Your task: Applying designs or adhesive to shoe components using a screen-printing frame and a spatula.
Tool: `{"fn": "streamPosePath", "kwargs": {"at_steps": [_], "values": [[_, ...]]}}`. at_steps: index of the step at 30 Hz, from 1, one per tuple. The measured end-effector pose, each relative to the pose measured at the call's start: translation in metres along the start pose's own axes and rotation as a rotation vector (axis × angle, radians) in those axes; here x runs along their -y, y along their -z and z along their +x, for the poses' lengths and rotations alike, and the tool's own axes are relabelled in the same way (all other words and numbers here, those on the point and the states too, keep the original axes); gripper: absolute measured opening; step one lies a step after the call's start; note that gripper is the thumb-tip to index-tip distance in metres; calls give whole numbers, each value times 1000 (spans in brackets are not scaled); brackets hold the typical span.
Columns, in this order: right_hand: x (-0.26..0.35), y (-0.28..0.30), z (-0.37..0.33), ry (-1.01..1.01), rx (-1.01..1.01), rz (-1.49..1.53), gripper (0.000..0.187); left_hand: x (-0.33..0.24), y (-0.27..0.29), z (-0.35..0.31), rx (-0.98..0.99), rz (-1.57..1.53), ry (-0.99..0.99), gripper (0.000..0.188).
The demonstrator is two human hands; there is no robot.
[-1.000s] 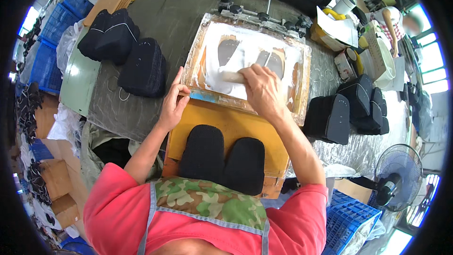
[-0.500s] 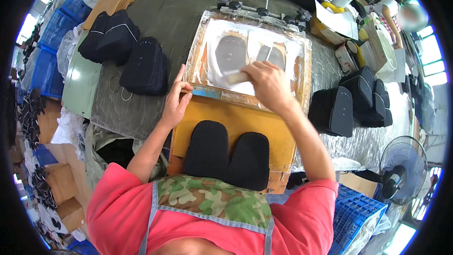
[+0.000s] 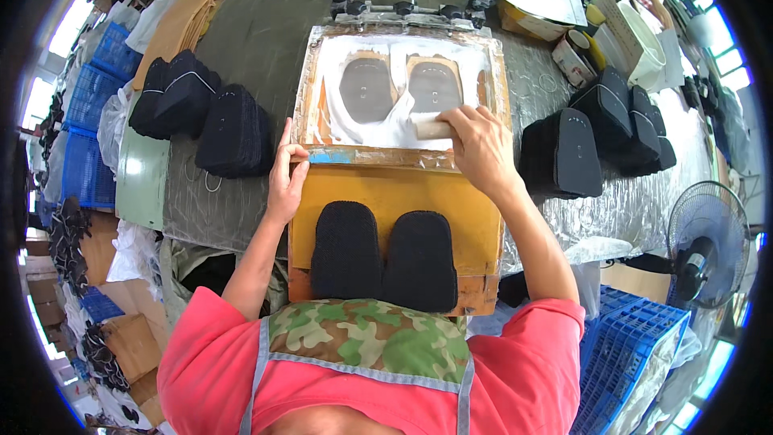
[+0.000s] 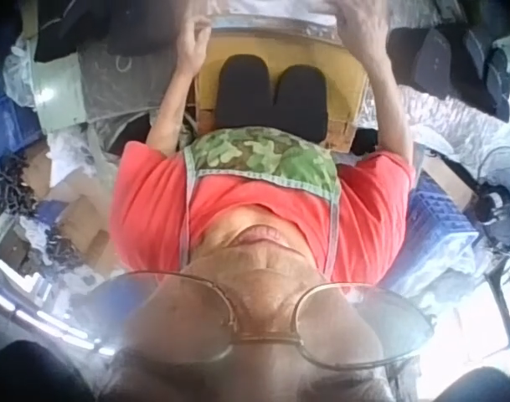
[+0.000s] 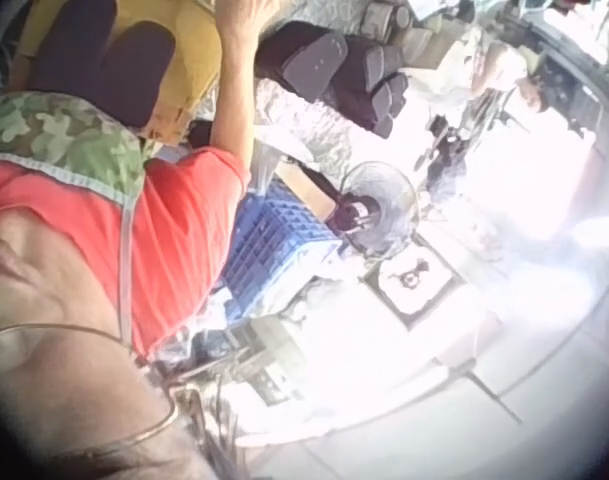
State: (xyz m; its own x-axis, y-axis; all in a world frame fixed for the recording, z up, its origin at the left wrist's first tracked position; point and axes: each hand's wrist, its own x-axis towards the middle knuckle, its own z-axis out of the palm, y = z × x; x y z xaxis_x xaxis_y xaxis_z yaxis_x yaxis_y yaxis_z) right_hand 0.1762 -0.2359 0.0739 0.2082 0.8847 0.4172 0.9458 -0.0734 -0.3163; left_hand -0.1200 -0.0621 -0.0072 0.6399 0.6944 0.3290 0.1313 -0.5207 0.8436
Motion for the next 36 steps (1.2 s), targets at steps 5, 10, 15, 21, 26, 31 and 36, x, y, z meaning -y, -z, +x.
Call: {"fn": "streamPosePath", "kwargs": {"at_steps": [5,10,15,21,26,31,36], "values": [[-20,3,54,-120,106,42,16,-4,2,1,-2,54,-32,11],[-87,-23,145,-178,59,-222,24,-19,-7,10,19,-379,134,13],[-73,79,145,111,-213,-45,35,-75,22,48,-77,-313,-154,37],[43,189,44,216,269,452,18,-115,42,106,-107,-146,-253,51],[9,58,26,44,414,257,18,-95,37,97,-341,-414,-232,55],[-82,-49,32,-386,75,-43,34,-33,6,106,-157,-231,114,21],[-92,-70,30,-489,-57,85,23,10,-47,131,58,566,-190,33]]}}
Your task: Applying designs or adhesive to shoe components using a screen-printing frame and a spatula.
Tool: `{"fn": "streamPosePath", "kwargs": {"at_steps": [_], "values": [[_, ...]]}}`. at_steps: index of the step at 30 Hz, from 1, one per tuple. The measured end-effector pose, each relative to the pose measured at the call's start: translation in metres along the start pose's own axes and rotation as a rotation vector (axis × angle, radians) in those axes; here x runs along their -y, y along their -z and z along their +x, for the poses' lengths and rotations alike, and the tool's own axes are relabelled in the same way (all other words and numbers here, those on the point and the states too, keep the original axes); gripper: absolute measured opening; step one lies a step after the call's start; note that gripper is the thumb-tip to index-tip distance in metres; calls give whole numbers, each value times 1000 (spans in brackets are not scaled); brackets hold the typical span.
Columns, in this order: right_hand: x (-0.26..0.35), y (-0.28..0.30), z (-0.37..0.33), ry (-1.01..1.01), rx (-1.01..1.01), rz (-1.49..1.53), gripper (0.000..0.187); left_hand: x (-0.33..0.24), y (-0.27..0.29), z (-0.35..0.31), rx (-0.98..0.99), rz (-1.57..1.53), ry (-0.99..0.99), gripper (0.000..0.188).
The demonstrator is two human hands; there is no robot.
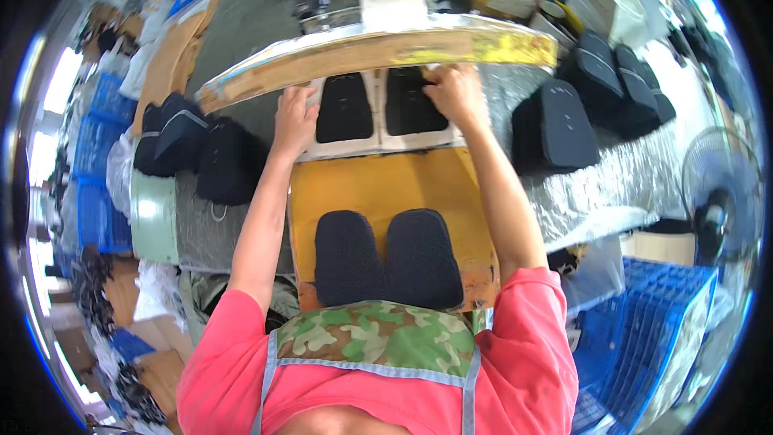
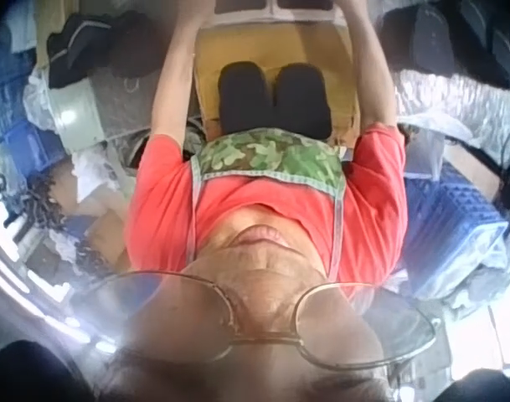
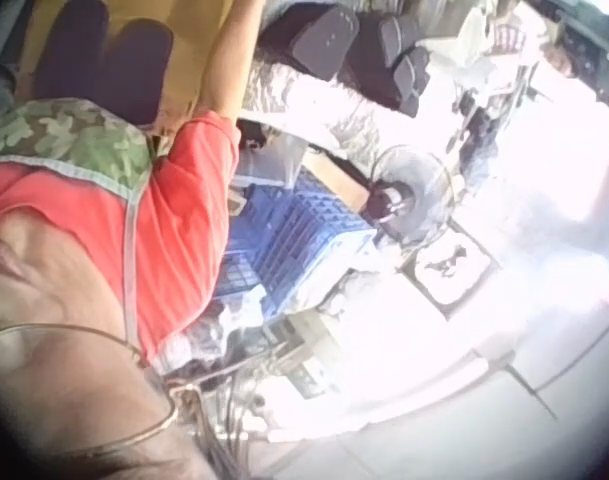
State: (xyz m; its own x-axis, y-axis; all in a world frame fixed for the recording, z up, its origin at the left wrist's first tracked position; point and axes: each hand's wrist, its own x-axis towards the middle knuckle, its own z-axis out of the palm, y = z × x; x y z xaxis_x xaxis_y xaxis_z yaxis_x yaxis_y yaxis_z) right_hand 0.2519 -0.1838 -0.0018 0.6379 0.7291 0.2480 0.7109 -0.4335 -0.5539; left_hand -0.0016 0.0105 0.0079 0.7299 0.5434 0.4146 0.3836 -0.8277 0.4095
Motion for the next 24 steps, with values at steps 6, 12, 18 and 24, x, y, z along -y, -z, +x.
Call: {"fn": "streamPosePath", "kwargs": {"at_steps": [6,12,18,24], "values": [[40,48,-52,-72,-182,504,23,-3,-14,6,158,281,140,40],[-24,178,-95,-202,-481,235,28,-10,-14,9,169,290,118,24],[-103,188,-87,-318,-339,-33,28,-10,17,-5,151,-244,314,14],[-94,172,-78,-106,-338,-405,33,-17,122,-97,-311,-733,341,21]]}}
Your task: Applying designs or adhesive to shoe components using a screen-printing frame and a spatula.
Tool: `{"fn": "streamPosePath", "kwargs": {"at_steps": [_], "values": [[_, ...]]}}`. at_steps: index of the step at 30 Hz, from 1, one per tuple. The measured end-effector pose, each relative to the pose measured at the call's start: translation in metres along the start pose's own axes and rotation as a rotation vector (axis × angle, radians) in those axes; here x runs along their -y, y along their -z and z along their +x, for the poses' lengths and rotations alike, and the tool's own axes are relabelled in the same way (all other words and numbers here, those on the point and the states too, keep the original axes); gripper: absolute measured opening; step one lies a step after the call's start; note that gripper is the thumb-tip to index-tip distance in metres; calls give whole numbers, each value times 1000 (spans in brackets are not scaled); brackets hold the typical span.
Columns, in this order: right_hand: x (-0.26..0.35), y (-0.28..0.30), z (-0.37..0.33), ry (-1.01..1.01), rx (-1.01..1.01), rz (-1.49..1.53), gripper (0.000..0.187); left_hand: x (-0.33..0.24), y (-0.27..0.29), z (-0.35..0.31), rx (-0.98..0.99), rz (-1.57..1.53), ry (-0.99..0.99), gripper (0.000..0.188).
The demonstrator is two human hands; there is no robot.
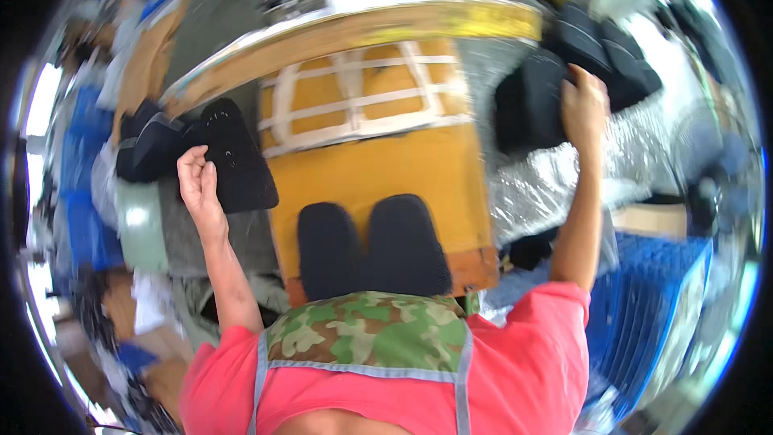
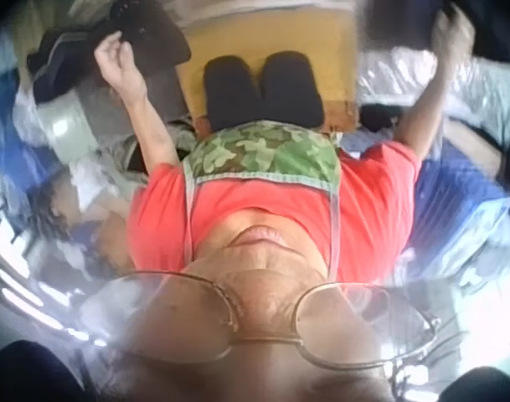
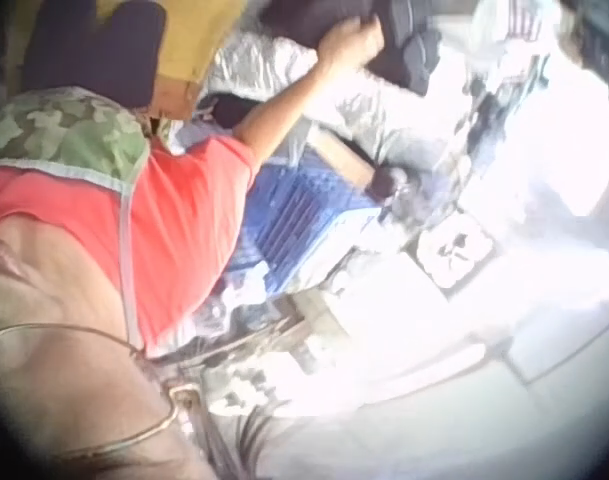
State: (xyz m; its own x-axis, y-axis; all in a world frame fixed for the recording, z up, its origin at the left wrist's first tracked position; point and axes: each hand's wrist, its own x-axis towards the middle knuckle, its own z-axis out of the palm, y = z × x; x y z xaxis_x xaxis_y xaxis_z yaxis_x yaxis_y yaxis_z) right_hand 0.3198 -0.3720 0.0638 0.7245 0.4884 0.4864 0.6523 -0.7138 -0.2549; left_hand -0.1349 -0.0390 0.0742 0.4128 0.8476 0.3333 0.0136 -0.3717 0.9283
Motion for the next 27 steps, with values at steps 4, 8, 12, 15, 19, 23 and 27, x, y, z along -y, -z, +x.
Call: {"fn": "streamPosePath", "kwargs": {"at_steps": [4,8,12,15,19,23,27], "values": [[16,20,-10,-75,303,21,81,-13,88,6,-215,166,-19,18],[11,26,-18,33,383,-69,94,-9,130,33,-173,119,-23,14],[13,20,-17,16,343,-19,95,5,125,63,-15,142,15,14],[49,28,-28,75,240,-45,92,22,115,67,51,580,-10,13],[129,71,-63,189,389,417,83,41,99,62,65,706,-57,15],[185,69,-103,442,794,312,81,36,96,61,79,840,-124,20],[195,52,-116,475,867,400,61,29,95,58,98,886,-95,24]]}}
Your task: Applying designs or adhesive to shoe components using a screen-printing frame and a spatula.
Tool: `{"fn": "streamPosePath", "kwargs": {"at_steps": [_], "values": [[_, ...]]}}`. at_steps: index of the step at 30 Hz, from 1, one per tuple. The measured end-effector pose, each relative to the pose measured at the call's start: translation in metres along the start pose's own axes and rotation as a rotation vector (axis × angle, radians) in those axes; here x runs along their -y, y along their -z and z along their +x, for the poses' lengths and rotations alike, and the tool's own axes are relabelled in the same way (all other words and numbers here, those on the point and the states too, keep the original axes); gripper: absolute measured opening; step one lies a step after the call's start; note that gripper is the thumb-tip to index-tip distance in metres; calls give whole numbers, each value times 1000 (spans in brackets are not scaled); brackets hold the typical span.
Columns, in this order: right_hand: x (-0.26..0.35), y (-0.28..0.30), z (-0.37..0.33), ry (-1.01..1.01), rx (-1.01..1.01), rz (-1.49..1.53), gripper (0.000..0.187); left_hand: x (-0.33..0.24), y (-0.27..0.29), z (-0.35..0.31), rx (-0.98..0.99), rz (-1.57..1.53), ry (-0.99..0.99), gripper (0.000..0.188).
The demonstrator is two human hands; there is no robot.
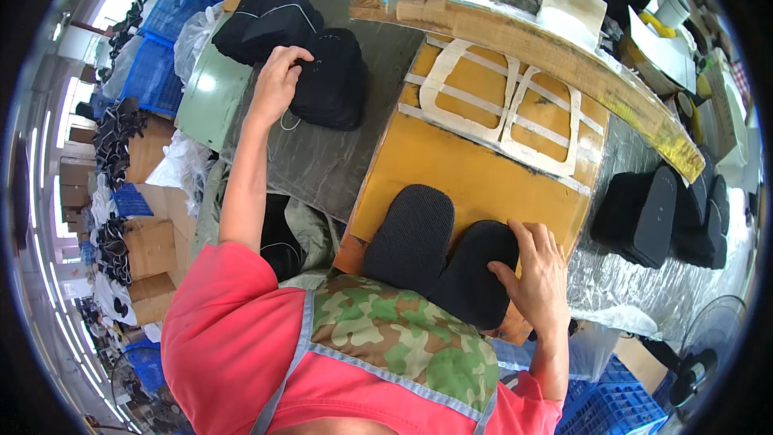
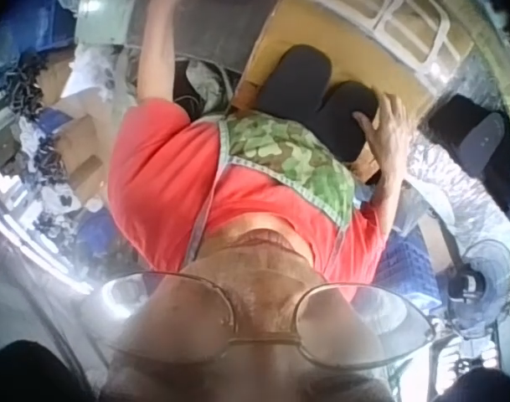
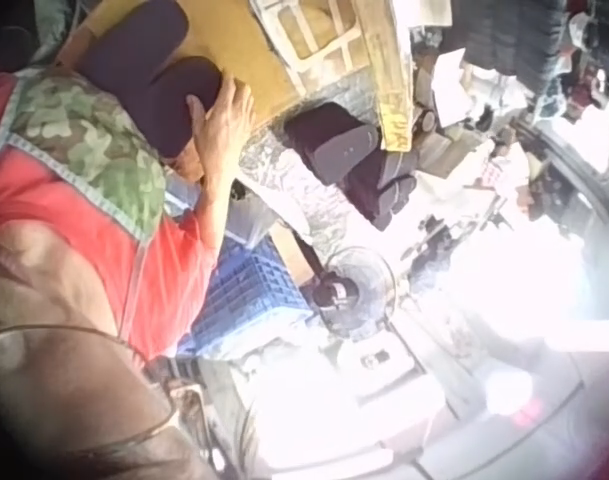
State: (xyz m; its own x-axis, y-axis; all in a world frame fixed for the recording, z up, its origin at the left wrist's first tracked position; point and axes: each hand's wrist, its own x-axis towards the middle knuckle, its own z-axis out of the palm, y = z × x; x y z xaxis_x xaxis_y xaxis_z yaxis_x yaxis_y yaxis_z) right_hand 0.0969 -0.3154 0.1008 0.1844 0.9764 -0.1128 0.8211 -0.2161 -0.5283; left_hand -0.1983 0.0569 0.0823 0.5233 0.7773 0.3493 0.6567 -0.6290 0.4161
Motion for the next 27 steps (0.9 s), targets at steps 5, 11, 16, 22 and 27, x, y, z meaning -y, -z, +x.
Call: {"fn": "streamPosePath", "kwargs": {"at_steps": [5,11,16,22,27], "values": [[4,-11,-15,48,-99,-131,61,-9,5,-10,-256,177,-165,39],[20,-14,-24,52,-184,-214,59,-109,5,-68,41,-361,-374,27],[22,-17,-24,101,-180,-147,32,-145,-24,-141,521,-495,-420,47],[-4,-7,-9,103,-188,57,14,-152,-40,-137,519,-393,-429,59],[-76,17,89,82,-365,102,18,-157,-31,-127,583,-281,-338,60]]}}
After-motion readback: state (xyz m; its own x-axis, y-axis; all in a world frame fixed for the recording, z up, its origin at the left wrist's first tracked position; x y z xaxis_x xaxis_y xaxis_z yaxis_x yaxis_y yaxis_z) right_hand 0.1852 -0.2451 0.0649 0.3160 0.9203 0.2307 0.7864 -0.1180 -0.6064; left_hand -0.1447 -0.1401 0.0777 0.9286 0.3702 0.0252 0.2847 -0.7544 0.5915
